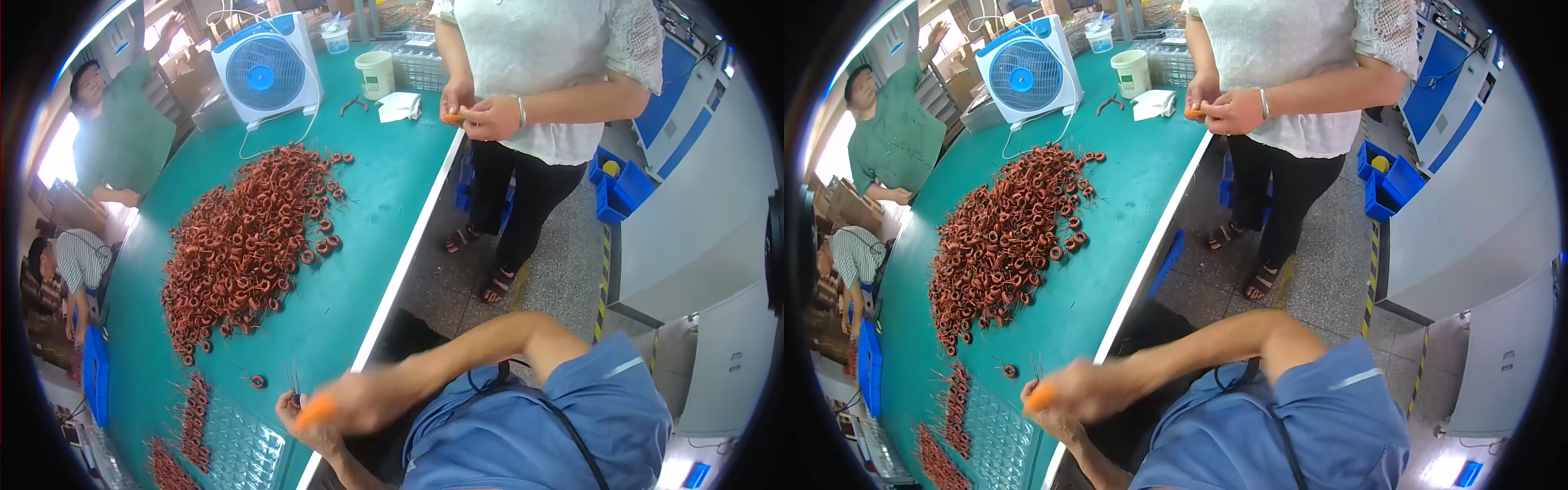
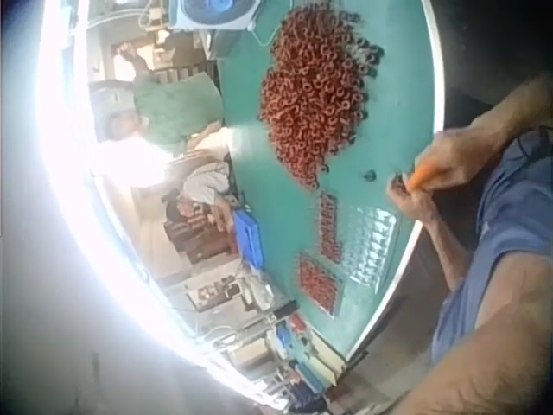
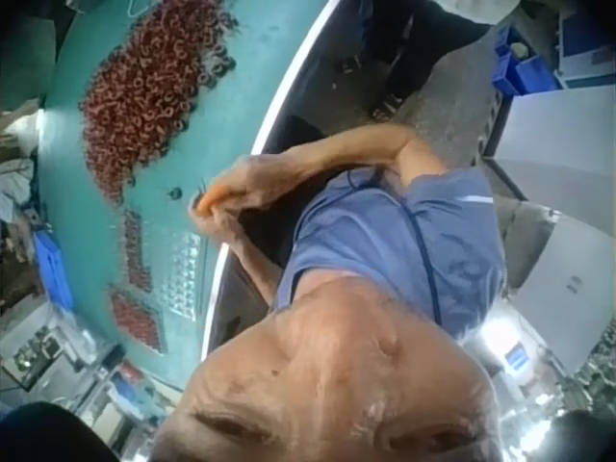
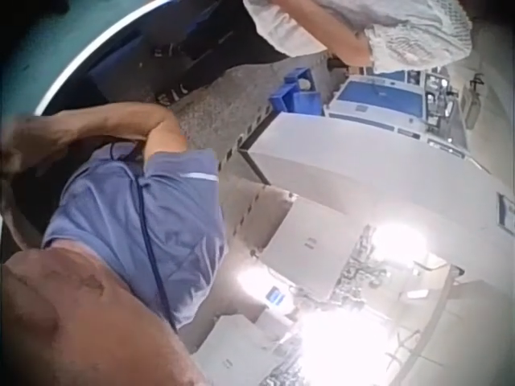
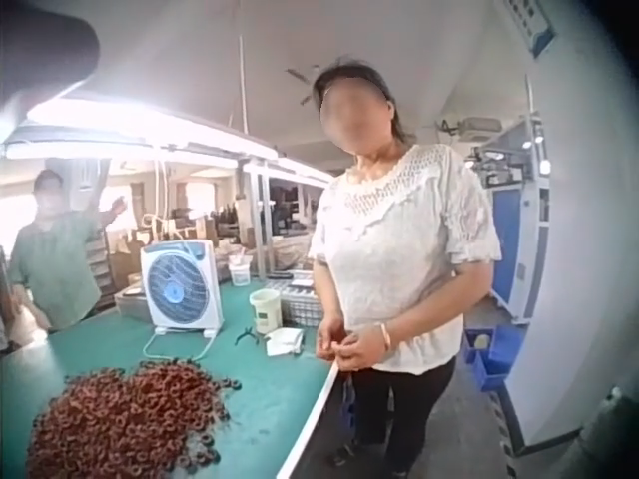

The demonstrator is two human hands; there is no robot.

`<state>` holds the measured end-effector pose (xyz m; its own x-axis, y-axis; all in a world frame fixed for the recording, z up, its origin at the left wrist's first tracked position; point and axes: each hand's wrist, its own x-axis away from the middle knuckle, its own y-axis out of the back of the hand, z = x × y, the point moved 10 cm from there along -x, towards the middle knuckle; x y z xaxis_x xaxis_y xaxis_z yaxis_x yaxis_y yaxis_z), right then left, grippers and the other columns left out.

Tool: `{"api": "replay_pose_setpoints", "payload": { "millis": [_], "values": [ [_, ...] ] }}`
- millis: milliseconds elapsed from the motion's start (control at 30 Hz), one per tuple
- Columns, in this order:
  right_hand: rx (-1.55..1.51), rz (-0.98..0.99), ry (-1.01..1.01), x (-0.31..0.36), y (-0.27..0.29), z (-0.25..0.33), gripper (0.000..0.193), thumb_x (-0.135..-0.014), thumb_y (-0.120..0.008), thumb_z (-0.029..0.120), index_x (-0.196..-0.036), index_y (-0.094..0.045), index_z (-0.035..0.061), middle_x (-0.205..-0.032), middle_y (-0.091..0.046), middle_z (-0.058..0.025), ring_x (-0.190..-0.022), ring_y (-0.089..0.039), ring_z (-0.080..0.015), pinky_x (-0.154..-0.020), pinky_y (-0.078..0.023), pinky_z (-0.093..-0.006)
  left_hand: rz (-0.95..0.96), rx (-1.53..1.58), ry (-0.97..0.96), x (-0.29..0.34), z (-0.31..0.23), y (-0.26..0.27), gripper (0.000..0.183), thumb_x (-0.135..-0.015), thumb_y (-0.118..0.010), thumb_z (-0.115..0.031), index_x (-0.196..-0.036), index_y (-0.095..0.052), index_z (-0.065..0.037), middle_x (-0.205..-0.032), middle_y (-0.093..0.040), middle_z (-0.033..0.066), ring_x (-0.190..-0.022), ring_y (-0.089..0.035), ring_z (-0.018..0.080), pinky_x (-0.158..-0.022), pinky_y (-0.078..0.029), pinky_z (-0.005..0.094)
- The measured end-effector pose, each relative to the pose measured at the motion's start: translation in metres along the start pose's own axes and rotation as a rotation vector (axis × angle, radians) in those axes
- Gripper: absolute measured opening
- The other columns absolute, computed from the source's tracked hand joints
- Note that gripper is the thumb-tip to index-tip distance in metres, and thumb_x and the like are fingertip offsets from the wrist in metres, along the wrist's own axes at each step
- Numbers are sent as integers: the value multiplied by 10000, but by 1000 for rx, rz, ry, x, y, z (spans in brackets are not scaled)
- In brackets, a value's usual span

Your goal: Manually threading wires through toroid cores and arranging the finished components into plastic trays.

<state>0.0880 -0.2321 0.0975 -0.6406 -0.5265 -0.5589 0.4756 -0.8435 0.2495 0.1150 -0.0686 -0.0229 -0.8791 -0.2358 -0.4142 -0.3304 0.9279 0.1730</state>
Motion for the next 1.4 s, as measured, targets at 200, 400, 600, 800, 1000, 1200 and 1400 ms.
{"api": "replay_pose_setpoints", "payload": {
  "millis": [200,400,600,800,1000,1200,1400],
  "values": [
    [203,-1018,-442,134,260,-8,233,-941,-501,92,-1111,-621,-14,-764,-607,-36,-624,-567,-71,-579,-492,-239,106,236,299,5,-1,-13,188,-911,-505,4,-1093,-458,6,-738,-480,40,-570,-448,86,-512,-361,201],
    [225,-518,-429,65,109,-47,247,-912,-584,111,-1148,-644,64,-777,-663,-45,-589,-602,-74,-578,-501,-251,50,176,275,9,17,-5,164,-935,-517,-43,-1088,-463,-19,-777,-472,16,-578,-431,60,-473,-350,194],
    [206,-310,-322,47,41,-88,236,-899,-589,70,-1128,-621,23,-880,-664,-93,-784,-638,-157,-702,-504,-283,104,131,282,9,4,-3,177,-942,-537,-83,-1089,-479,-3,-801,-555,90,-557,-507,139,-444,-434,260],
    [92,-334,-536,55,44,-112,226,-908,-557,85,-1113,-629,22,-710,-600,-39,-619,-560,-91,-593,-475,-254,107,211,290,8,15,-5,161,-948,-518,-68,-1086,-475,2,-786,-539,86,-547,-501,133,-430,-426,258],
    [185,-404,-421,52,48,-110,243,-900,-544,109,-1091,-640,-5,-652,-582,-59,-571,-533,-111,-537,-437,-280,103,247,307,8,6,-7,159,-949,-520,-71,-1084,-474,0,-788,-536,79,-555,-493,130,-437,-429,255],
    [228,-361,-471,54,44,-109,224,-879,-577,87,-1081,-647,21,-734,-632,-64,-629,-574,-116,-588,-464,-262,106,200,248,9,5,-3,150,-948,-521,-74,-1071,-481,2,-799,-540,80,-567,-494,133,-467,-435,262],
    [272,-397,-419,58,50,-105,229,-879,-577,90,-1085,-646,17,-756,-640,-71,-650,-585,-121,-598,-469,-262,106,222,272,10,4,-8,146,-945,-532,-83,-1064,-493,-7,-792,-544,76,-573,-501,133,-474,-434,261]
  ]
}}
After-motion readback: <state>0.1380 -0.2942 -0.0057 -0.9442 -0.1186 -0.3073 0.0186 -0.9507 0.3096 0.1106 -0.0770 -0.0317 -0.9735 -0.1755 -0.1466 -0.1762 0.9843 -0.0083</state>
